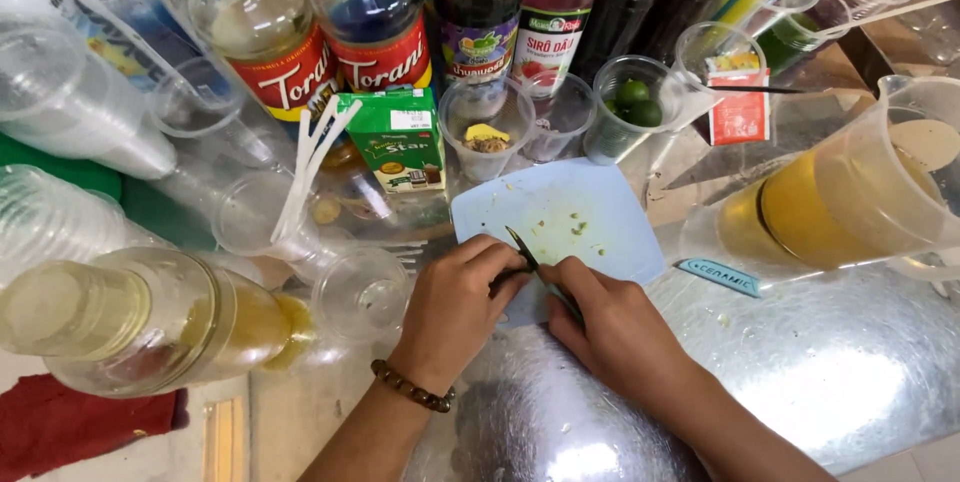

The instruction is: The person prepares a drink by shaking a bottle containing a yellow liquid and ice. They then cut a lime on a cutting board, remove the seeds by hand, and place the lime pieces into the bottle before shaking it again.

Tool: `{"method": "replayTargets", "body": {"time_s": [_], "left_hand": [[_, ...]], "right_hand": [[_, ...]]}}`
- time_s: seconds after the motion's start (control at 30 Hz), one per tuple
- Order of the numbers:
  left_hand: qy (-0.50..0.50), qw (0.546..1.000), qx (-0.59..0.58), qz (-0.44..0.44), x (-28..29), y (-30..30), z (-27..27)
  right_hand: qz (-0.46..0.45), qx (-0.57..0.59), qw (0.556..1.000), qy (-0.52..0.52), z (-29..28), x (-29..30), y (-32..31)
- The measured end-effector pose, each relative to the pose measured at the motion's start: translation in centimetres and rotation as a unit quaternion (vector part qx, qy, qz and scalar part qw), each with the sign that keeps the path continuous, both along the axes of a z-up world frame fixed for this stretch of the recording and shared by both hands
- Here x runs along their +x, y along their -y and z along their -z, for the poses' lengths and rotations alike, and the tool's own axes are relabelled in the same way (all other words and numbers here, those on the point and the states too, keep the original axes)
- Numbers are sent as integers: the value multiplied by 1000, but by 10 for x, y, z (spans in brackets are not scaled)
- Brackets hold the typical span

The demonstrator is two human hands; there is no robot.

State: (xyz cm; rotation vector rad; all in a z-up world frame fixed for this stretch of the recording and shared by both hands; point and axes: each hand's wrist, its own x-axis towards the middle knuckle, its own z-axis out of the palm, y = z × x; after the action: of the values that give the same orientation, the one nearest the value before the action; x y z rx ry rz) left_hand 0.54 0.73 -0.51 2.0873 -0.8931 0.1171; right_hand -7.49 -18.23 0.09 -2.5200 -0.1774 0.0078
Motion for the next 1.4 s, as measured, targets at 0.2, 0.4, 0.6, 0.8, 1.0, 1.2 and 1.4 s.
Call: {"method": "replayTargets", "body": {"time_s": [0.2, 0.4, 0.6, 0.8, 1.0, 1.2, 1.4], "left_hand": [[13, 1000, 22, -12, -3, 2, 2], [6, 1000, 15, -13, -2, 2, 1], [12, 1000, 2, 8, 1, 1, 1], [4, 1000, 4, -5, 1, 1, 1], [13, 1000, -6, 16, 2, 0, -3], [0, 1000, -19, 3, 0, -1, -2], [-14, 1000, -11, 12, 2, -1, -1]], "right_hand": [[21, 8, 1000, -7, -2, -2, -3], [10, 4, 1000, -3, -2, -20, 6], [2, 10, 1000, -15, -6, 12, -3], [8, 4, 1000, -21, -8, -17, 3], [7, 0, 999, -42, 1, 5, 2], [0, 1, 999, -43, -10, -3, 1], [6, -9, 999, -34, -8, -3, -1]]}}
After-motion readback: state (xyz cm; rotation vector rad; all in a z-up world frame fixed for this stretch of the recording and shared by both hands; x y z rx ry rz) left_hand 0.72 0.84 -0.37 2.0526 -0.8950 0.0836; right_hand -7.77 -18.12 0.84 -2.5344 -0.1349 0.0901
